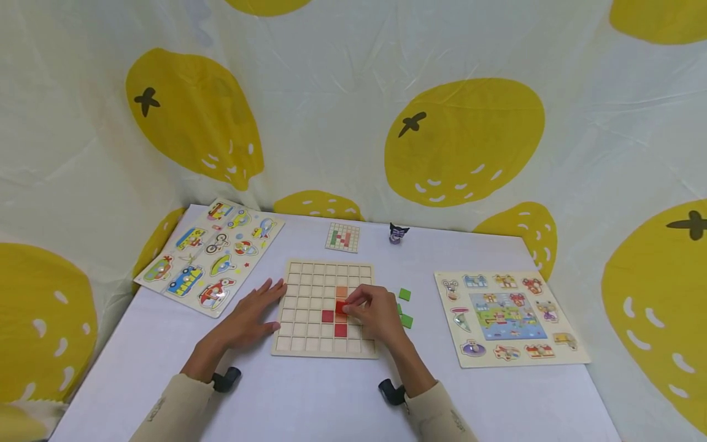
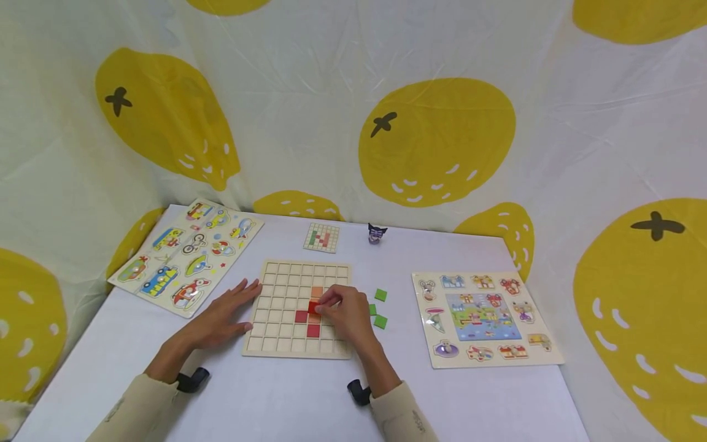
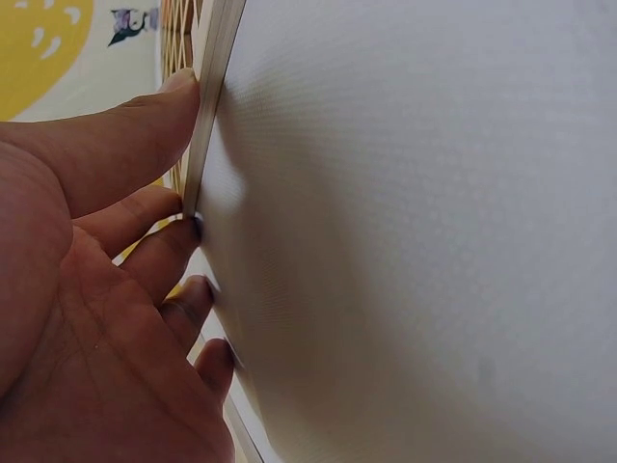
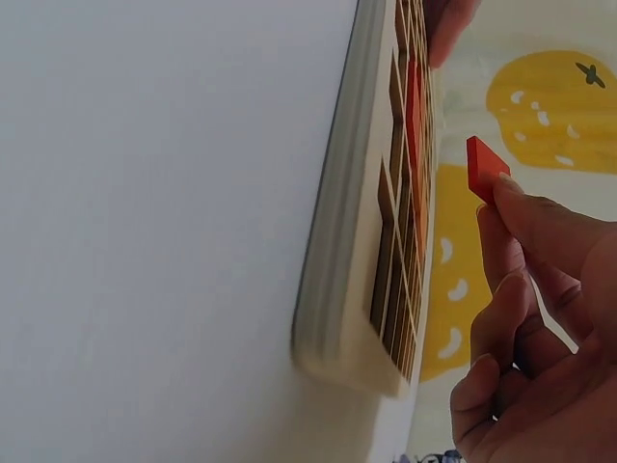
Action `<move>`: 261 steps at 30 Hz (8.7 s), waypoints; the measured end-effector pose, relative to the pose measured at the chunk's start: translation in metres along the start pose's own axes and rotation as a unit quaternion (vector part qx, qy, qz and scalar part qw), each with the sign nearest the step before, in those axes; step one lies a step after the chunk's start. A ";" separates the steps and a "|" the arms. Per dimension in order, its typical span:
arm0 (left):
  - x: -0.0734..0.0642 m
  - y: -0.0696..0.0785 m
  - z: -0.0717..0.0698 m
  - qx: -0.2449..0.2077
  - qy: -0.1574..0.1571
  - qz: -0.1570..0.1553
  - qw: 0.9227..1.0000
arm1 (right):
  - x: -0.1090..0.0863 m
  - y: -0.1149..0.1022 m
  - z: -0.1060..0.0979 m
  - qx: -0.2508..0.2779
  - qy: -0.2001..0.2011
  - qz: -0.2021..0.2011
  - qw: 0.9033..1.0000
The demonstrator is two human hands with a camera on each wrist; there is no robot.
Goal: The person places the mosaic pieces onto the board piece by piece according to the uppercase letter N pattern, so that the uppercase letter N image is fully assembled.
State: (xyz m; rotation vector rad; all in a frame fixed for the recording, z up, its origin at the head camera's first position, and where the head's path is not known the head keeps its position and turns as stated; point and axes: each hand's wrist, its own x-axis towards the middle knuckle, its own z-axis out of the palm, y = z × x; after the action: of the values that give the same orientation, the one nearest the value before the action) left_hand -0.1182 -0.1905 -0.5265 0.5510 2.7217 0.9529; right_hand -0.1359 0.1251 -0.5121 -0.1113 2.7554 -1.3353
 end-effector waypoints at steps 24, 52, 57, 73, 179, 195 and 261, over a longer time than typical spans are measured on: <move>0.001 -0.003 0.001 -0.002 0.000 0.004 1.000 | 0.023 -0.032 0.041 -0.029 -0.023 0.020 0.999; 0.001 -0.005 0.001 -0.003 0.003 0.007 1.000 | 0.020 -0.030 0.042 -0.035 -0.017 0.004 0.999; 0.001 -0.004 0.002 0.001 0.005 0.005 1.000 | 0.012 -0.021 0.028 -0.017 0.000 0.013 1.000; 0.001 -0.002 0.001 0.006 0.006 0.000 1.000 | -0.007 0.025 -0.034 -0.032 0.054 0.062 0.996; -0.001 0.001 -0.002 0.000 -0.002 -0.002 1.000 | 0.059 -0.053 0.073 -0.115 -0.032 -0.023 0.993; 0.001 -0.001 0.003 0.002 -0.005 -0.004 1.000 | 0.045 -0.050 0.060 -0.070 -0.028 0.002 0.997; 0.000 -0.004 0.001 0.008 0.002 0.003 1.000 | 0.020 0.055 -0.067 -0.090 0.054 0.130 0.986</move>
State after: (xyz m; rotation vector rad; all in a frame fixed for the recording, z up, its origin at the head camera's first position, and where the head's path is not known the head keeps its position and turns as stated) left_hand -0.1193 -0.1929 -0.5299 0.5623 2.7344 0.9359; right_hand -0.1639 0.2091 -0.5144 0.3088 2.8510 -1.0563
